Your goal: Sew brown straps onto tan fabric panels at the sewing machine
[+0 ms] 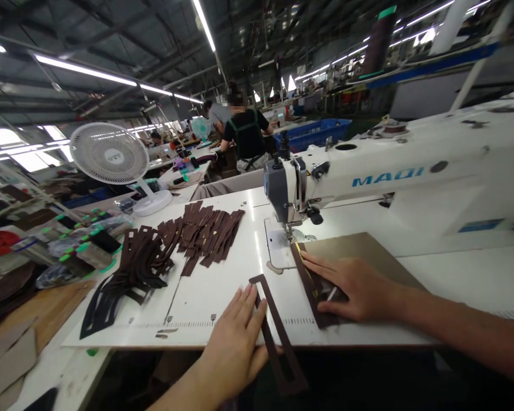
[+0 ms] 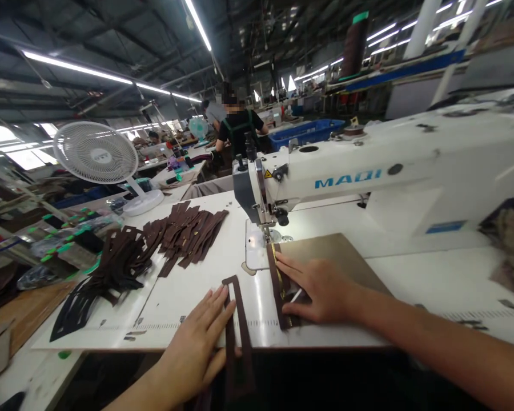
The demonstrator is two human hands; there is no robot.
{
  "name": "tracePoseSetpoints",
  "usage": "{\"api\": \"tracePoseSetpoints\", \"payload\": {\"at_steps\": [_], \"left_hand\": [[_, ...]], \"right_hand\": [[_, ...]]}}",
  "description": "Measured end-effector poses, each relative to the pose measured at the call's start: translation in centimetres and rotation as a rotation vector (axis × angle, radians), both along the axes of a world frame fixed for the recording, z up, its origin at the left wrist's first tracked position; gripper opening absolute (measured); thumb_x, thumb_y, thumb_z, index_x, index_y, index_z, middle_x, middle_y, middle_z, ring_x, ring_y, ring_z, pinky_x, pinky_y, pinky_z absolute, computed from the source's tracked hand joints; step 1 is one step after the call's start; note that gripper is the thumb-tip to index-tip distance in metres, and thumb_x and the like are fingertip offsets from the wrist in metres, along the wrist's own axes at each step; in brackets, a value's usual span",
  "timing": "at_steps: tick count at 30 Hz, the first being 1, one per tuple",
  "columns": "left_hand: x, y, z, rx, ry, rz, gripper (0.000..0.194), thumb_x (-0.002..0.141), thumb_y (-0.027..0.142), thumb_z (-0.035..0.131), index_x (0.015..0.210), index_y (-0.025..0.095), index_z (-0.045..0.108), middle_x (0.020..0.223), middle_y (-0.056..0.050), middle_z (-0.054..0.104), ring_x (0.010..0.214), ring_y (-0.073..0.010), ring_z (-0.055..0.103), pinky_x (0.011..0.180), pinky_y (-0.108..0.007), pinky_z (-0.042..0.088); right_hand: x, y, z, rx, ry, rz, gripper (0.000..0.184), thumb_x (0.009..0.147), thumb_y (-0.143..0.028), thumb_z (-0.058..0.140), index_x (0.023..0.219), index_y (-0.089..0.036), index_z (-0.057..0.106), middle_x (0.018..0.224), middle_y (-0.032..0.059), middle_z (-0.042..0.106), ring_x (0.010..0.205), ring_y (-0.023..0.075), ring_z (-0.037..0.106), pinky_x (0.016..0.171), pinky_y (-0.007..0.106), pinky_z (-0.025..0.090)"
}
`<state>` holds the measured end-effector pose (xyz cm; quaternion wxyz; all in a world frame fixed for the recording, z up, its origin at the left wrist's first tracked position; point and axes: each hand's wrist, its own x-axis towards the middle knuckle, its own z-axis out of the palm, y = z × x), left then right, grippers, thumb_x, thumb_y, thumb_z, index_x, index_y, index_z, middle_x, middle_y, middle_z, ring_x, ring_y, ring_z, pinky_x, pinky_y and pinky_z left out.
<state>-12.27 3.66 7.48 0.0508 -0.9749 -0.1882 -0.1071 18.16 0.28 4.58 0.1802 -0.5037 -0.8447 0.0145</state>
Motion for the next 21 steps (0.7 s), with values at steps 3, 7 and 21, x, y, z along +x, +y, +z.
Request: {"api": "tracePoseSetpoints", "payload": {"at_steps": [3, 7, 21], "left_hand": [[0.3, 0.8, 0.3, 0.043, -0.057, -0.017, 0.042, 0.087, 0.016, 0.044, 0.127, 0.004, 0.047, 0.127, -0.022, 0.054, 0.123, -0.0308, 0.048, 0.101, -0.051, 0.045], [1.3, 1.9, 1.0, 0.024, -0.099, -0.005, 0.035, 0.088, 0.008, 0.040, 0.120, 0.011, 0.054, 0.118, -0.015, 0.062, 0.110, -0.0235, 0.059, 0.092, -0.040, 0.054], [12.3, 6.7, -1.4, 0.132, -0.309, -0.091, 0.023, 0.093, 0.016, 0.041, 0.103, 0.010, 0.060, 0.105, -0.011, 0.068, 0.094, -0.0191, 0.065, 0.092, -0.037, 0.054]], "right_hand": [[-0.1, -0.1, 0.3, -0.017, -0.027, -0.001, 0.074, 0.085, -0.053, 0.050, 0.139, -0.005, 0.037, 0.144, 0.0180, 0.031, 0.115, 0.0354, 0.052, 0.089, 0.051, 0.048], [-0.1, -0.1, 0.0, 0.004, -0.015, -0.003, 0.074, 0.084, -0.051, 0.052, 0.142, -0.008, 0.034, 0.144, 0.0176, 0.031, 0.105, 0.0351, 0.058, 0.083, 0.051, 0.051], [-1.1, 0.2, 1.8, -0.003, 0.290, 0.097, 0.064, 0.079, -0.033, 0.059, 0.137, -0.016, 0.041, 0.122, 0.0170, 0.057, 0.094, 0.0276, 0.063, 0.079, 0.036, 0.053]]}}
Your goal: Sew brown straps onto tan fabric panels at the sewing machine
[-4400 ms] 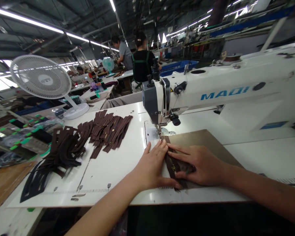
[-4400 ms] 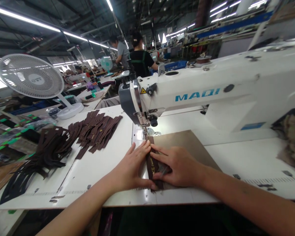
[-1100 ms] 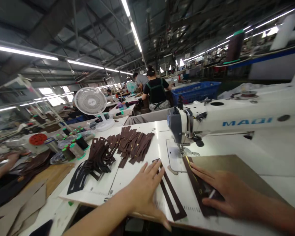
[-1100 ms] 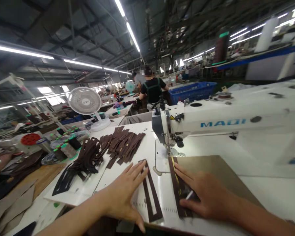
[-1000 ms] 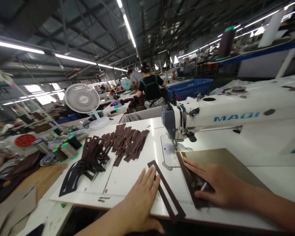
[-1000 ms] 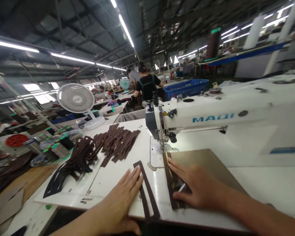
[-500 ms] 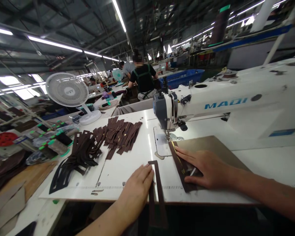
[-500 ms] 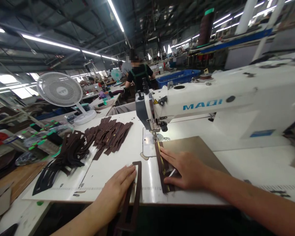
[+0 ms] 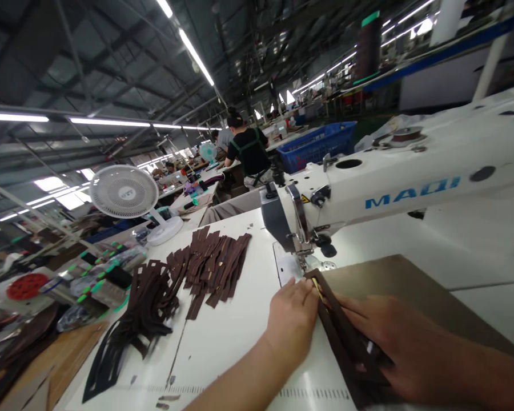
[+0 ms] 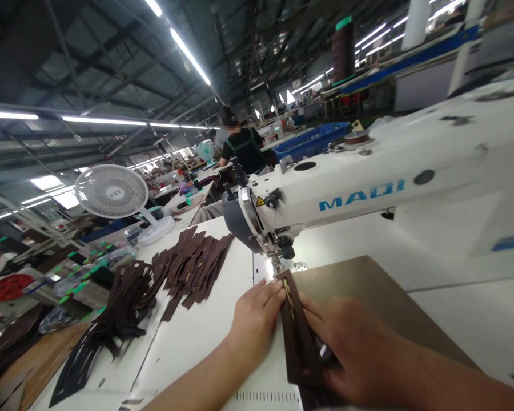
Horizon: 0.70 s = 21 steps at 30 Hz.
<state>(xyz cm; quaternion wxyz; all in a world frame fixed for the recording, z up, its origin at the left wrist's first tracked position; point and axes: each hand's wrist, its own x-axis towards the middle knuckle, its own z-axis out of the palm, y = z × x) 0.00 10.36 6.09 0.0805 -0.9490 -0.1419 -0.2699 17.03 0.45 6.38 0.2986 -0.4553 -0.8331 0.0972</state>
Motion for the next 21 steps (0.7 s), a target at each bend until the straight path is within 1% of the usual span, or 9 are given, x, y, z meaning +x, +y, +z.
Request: {"api": "tracePoseSetpoints", "payload": {"at_steps": [2, 5, 9, 12, 15, 17, 19, 21], "left_hand": [[-0.2, 0.0, 0.1, 0.011, -0.041, -0.011, 0.027, 0.095, 0.019, 0.036, 0.103, 0.011, 0.061, 0.104, -0.011, 0.069, 0.094, -0.0192, 0.066, 0.091, -0.038, 0.055], [-0.2, 0.1, 0.5, 0.009, -0.064, -0.028, 0.032, 0.096, 0.020, 0.031, 0.101, 0.011, 0.061, 0.103, -0.011, 0.069, 0.094, -0.0196, 0.066, 0.088, -0.038, 0.057], [0.1, 0.1, 0.9, 0.005, -0.075, -0.017, 0.029, 0.096, 0.018, 0.033, 0.098, 0.011, 0.061, 0.102, -0.011, 0.069, 0.093, -0.0200, 0.067, 0.086, -0.038, 0.058], [0.2, 0.1, 0.8, 0.003, -0.070, -0.014, 0.027, 0.095, 0.017, 0.035, 0.099, 0.010, 0.061, 0.103, -0.012, 0.069, 0.095, -0.0206, 0.067, 0.087, -0.038, 0.057], [0.0, 0.2, 0.6, 0.014, -0.058, -0.010, 0.026, 0.094, 0.015, 0.036, 0.100, 0.010, 0.061, 0.104, -0.012, 0.069, 0.097, -0.0203, 0.066, 0.088, -0.038, 0.057], [-0.1, 0.2, 0.5, 0.018, -0.050, -0.006, 0.026, 0.094, 0.013, 0.036, 0.101, 0.010, 0.060, 0.105, -0.012, 0.069, 0.097, -0.0197, 0.066, 0.089, -0.037, 0.057], [-0.1, 0.2, 0.4, 0.012, -0.043, -0.011, 0.026, 0.094, 0.013, 0.036, 0.103, 0.010, 0.060, 0.105, -0.013, 0.068, 0.098, -0.0199, 0.066, 0.089, -0.037, 0.057], [-0.2, 0.3, 0.3, 0.009, -0.039, -0.013, 0.026, 0.094, 0.013, 0.036, 0.103, 0.010, 0.060, 0.105, -0.013, 0.068, 0.098, -0.0204, 0.066, 0.087, -0.037, 0.058]], "right_hand": [[-0.1, 0.0, 0.3, 0.016, 0.036, -0.009, 0.062, 0.076, -0.028, 0.060, 0.135, -0.017, 0.043, 0.119, 0.0152, 0.059, 0.093, 0.0267, 0.063, 0.079, 0.035, 0.053], [-0.1, -0.1, 0.5, -0.002, 0.038, -0.035, 0.063, 0.073, -0.026, 0.062, 0.133, -0.018, 0.045, 0.114, 0.0134, 0.061, 0.090, 0.0258, 0.063, 0.076, 0.034, 0.054], [0.0, -0.1, 1.1, -0.009, 0.003, -0.053, 0.060, 0.068, -0.022, 0.067, 0.126, -0.019, 0.053, 0.102, 0.0101, 0.065, 0.085, 0.0244, 0.064, 0.070, 0.030, 0.054], [0.0, 0.1, 0.9, 0.022, -0.011, -0.064, 0.059, 0.065, -0.023, 0.070, 0.122, -0.021, 0.056, 0.098, 0.0077, 0.067, 0.082, 0.0238, 0.065, 0.063, 0.028, 0.055], [-0.1, 0.2, 0.0, 0.127, 0.028, -0.082, 0.071, 0.064, -0.025, 0.072, 0.131, -0.020, 0.049, 0.104, 0.0088, 0.066, 0.082, 0.0241, 0.065, 0.065, 0.029, 0.056], [-0.1, 0.3, -0.8, 0.199, 0.056, -0.098, 0.075, 0.067, -0.029, 0.070, 0.136, -0.019, 0.042, 0.107, 0.0095, 0.066, 0.082, 0.0254, 0.066, 0.066, 0.030, 0.057], [-0.2, 0.4, -1.2, 0.209, 0.070, -0.112, 0.075, 0.071, -0.031, 0.065, 0.139, -0.020, 0.036, 0.108, 0.0086, 0.065, 0.084, 0.0259, 0.066, 0.067, 0.030, 0.056], [-0.3, 0.5, -1.3, 0.205, 0.087, -0.114, 0.075, 0.075, -0.029, 0.059, 0.143, -0.022, 0.028, 0.107, 0.0065, 0.066, 0.083, 0.0255, 0.066, 0.067, 0.030, 0.056]]}}
